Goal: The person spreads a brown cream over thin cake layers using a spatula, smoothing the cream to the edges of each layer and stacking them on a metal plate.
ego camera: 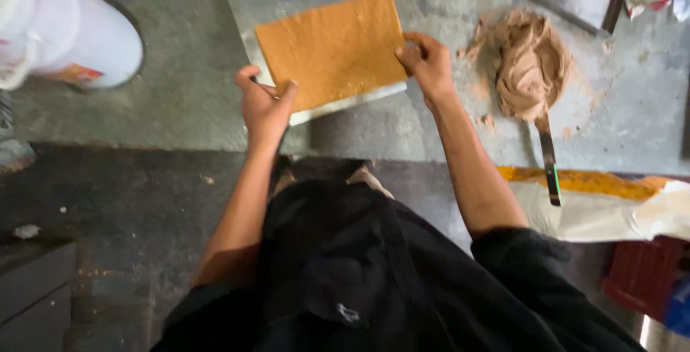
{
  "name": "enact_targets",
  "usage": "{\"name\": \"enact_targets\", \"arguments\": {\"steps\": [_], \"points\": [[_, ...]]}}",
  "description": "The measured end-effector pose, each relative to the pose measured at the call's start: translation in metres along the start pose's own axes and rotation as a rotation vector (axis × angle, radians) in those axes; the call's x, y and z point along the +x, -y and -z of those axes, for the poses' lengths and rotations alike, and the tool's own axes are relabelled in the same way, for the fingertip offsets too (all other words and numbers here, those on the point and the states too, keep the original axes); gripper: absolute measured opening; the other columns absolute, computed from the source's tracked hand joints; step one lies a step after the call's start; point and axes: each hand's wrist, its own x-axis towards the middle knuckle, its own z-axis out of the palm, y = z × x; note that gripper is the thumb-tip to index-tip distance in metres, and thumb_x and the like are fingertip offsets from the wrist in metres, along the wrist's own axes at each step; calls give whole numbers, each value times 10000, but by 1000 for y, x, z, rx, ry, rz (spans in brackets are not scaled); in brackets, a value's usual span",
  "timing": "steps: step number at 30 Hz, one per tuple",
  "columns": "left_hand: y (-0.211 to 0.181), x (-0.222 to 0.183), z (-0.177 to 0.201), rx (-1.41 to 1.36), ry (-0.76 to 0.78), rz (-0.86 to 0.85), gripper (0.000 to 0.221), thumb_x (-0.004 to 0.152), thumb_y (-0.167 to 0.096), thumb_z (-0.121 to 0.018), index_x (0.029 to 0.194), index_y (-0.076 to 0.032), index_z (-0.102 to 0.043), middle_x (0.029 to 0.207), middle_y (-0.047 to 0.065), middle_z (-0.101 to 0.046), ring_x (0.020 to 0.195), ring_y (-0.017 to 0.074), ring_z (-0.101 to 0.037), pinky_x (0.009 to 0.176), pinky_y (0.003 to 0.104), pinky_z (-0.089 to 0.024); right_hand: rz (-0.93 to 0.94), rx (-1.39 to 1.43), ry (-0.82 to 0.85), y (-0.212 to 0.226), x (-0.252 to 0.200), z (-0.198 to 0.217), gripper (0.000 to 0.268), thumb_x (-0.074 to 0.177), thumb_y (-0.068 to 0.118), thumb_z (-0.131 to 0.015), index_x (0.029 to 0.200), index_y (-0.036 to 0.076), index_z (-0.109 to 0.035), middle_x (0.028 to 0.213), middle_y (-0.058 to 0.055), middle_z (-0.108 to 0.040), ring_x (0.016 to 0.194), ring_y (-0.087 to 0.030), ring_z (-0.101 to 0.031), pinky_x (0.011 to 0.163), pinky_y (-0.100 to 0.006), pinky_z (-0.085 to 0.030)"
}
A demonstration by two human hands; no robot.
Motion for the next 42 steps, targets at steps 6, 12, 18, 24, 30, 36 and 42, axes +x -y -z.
{"name": "enact_targets", "arguments": {"steps": [6,12,18,24,30,36,42], "points": [[22,-6,3,104,39,46,590,880,-280,-790,1346,-41,-517,794,64,-683,702,229,-693,689,387,-550,-10,-63,66,-24,5,-9,296,958,104,-725,1214,-38,-683,651,35,-547,556,-68,-503,513,-284,-430],[30,0,3,205,36,5,591,882,-273,-777,1373,-53,-532,893,83,-720,803,251,-728,740,395,-558,474,-389,-99,-43,11,-19,313,885,135,-828,1140,-17,-729,968,-141,-690,803,-216,-670,718,-342,-546],[40,5,11,497,3,-148,565,845,-215,-833,1311,-38,-567,1141,214,-610,1004,358,-645,857,436,-522,332,-425,38,-18,16,-18,355,895,187,-778,1220,51,-734,918,-170,-667,810,-309,-661,755,-397,-535],[50,14,-1,265,6,-94,489,821,-89,-815,1229,13,-567,1210,198,-547,1020,308,-650,867,398,-547,257,-443,32,-6,9,-18,375,891,210,-778,1238,74,-737,889,-185,-657,779,-321,-657,730,-414,-524],[53,13,-8,189,-70,-89,502,815,-68,-816,1244,15,-569,1195,169,-592,1028,281,-656,863,388,-560,313,-457,-44,-15,6,-22,345,904,224,-767,1208,64,-732,1018,-187,-695,803,-309,-682,731,-400,-536],[-3,0,-8,359,-84,-195,636,792,-97,-812,1338,33,-512,1297,231,-560,1205,399,-552,1033,471,-447,362,-462,45,-14,10,-5,416,906,200,-789,1285,50,-709,926,-164,-679,801,-251,-678,730,-365,-542],[-64,13,-59,514,100,-521,682,1042,-283,-667,1580,6,-365,1637,278,-316,1538,464,-249,1240,587,-225,305,-421,-81,3,-42,81,455,960,135,-742,1385,14,-633,1062,-89,-664,899,-157,-659,719,-294,-576]]}}
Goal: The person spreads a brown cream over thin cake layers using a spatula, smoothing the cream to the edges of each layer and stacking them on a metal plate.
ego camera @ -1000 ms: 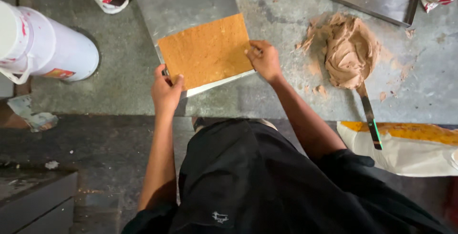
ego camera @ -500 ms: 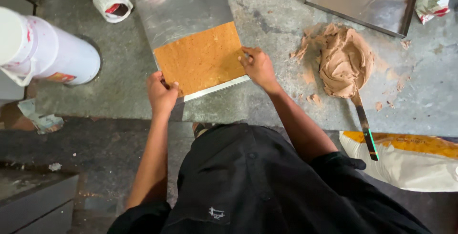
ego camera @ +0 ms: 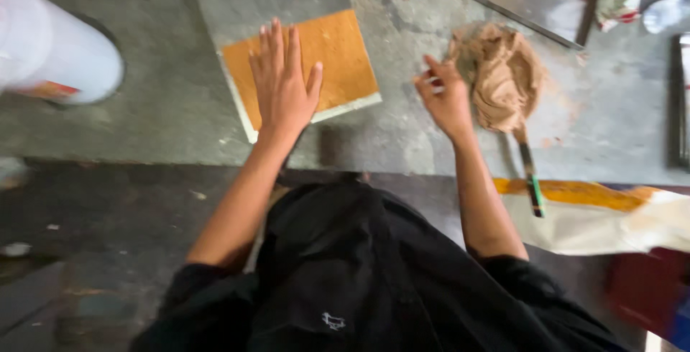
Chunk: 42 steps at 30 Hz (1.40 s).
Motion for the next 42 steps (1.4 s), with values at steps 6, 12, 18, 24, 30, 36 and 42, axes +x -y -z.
{"name": "enact_targets", "arguments": {"steps": [6,12,18,24,30,36,42], "points": [[-5,8,-13,155,309,47,789,1116,-551,-393,1660,-2,-237,1746,210,-121,1619,375,-53,1291,599,-19,-307,-214,-257,-32,-90,135,472,996,163,-737,1433,30,-620,1171,-100,-639,980,-177,-682,798,-304,-598],[-17,17,3,78,446,149,857,1089,-620,-290,1664,7,-190,1732,215,-76,1594,373,-35,1281,588,22,-510,-415,-188,-115,-167,161,706,895,201,-841,1490,41,-497,1211,-159,-631,978,-271,-637,813,-399,-551],[-9,17,-10,225,424,99,877,1095,-612,-248,1703,16,-181,1742,251,-97,1598,431,-50,1280,629,8,-376,-598,-25,-163,-188,170,643,875,79,-776,1488,92,-582,1067,-193,-666,942,-293,-647,839,-408,-536],[1,9,-17,356,479,114,906,1098,-645,-210,1726,8,-180,1751,249,-80,1606,456,-48,1296,640,-20,-566,0,28,-129,-171,200,491,900,-26,-620,1386,42,-638,930,-82,-631,730,-163,-640,645,-294,-527],[14,-13,-24,240,277,-17,760,1158,-433,-522,1665,49,-225,1670,345,-231,1561,529,-279,1254,629,-263,-942,411,-42,-65,-146,237,486,910,-59,-562,1377,32,-665,749,-21,-616,553,-80,-495,495,-230,-381],[24,-19,-28,167,221,-83,773,1059,-285,-533,1704,-1,-218,1600,272,-392,1415,443,-469,1167,520,-420,-882,175,34,-17,-147,292,349,978,34,-656,1324,26,-702,799,-30,-665,567,-67,-459,482,-233,-335],[26,-15,-29,398,209,-124,733,1068,-327,-518,1661,15,-254,1692,300,-278,1521,471,-336,1220,566,-320,-463,66,-146,44,-157,298,416,949,-40,-764,1358,-5,-693,1035,-38,-662,921,-62,-569,760,-226,-436]]}}
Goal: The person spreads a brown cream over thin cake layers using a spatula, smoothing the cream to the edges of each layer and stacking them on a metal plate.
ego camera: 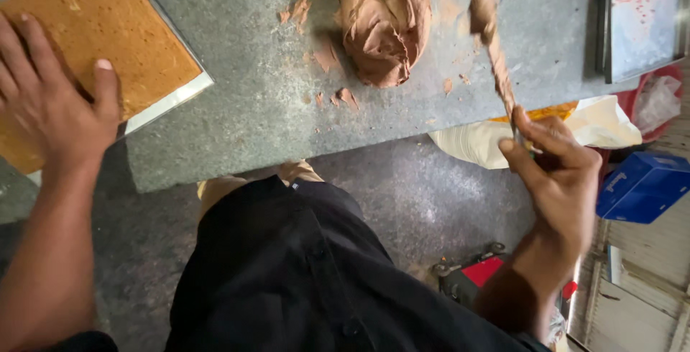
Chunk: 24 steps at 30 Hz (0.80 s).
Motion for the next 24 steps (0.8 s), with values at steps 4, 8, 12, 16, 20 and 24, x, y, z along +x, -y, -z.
{"name": "enact_targets", "arguments": {"steps": [4,8,12,16,20,24], "points": [[-6,6,1,-78,-3,37,781,1082,-442,-482,1682,40,-351,1734,285,-228,1639,489,-208,1284,674,-176,230,-277,-64,-57,16,-72,148,926,13,-826,1039,30,-731,923,-17,-644,728,-81,-533,606,-257,-408],[-7,18,5,-190,-7,99,834,1083,-532,-493,1659,66,-405,1731,308,-244,1585,508,-168,1243,702,-89,-204,-40,176,-95,-15,-167,269,873,78,-841,834,-37,-602,813,-57,-622,621,-99,-535,523,-284,-432],[-13,8,12,-239,-61,92,783,1076,-508,-506,1610,62,-454,1726,278,-269,1597,484,-180,1259,693,-90,-463,161,185,-48,-38,-128,271,901,164,-742,1136,35,-784,663,-5,-625,463,-80,-437,407,-269,-324],[-12,15,15,-276,-124,41,733,1139,-469,-545,1616,82,-459,1732,300,-267,1609,486,-177,1272,680,-102,-288,-55,-113,-31,-11,-123,241,991,203,-708,1143,33,-787,640,15,-558,519,-61,-425,464,-267,-310],[-11,13,14,-282,-134,43,755,1122,-492,-557,1602,83,-463,1711,302,-276,1592,480,-185,1257,679,-108,67,-373,-207,-92,7,-191,194,1034,220,-697,1037,37,-760,706,-62,-634,658,-114,-548,586,-317,-456],[-8,19,19,-242,-154,25,720,1126,-493,-549,1583,58,-479,1711,283,-284,1597,456,-190,1274,658,-121,228,-409,-53,-118,-29,-203,208,948,228,-706,1093,84,-742,847,-153,-727,688,-187,-686,586,-365,-552]]}}
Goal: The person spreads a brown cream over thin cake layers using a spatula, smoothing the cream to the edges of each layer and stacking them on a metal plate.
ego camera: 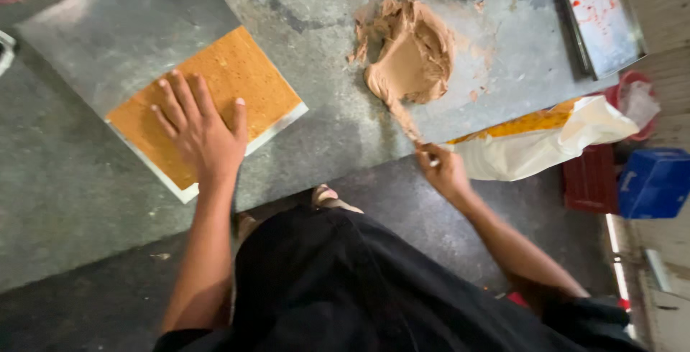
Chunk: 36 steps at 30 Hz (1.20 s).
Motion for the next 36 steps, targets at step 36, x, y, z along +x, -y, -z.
{"name": "enact_targets", "arguments": {"steps": [36], "points": [[-4,-5,-6,50,-3,4,703,1076,-479,-546,1557,28,-475,1679,263,-302,1565,448,-225,1228,660,-163,-331,-186,58,10,61,19,247,963,226,-696,1163,97,-764,783,-253,-706,661,-362,-668,619,-484,-523]]}}
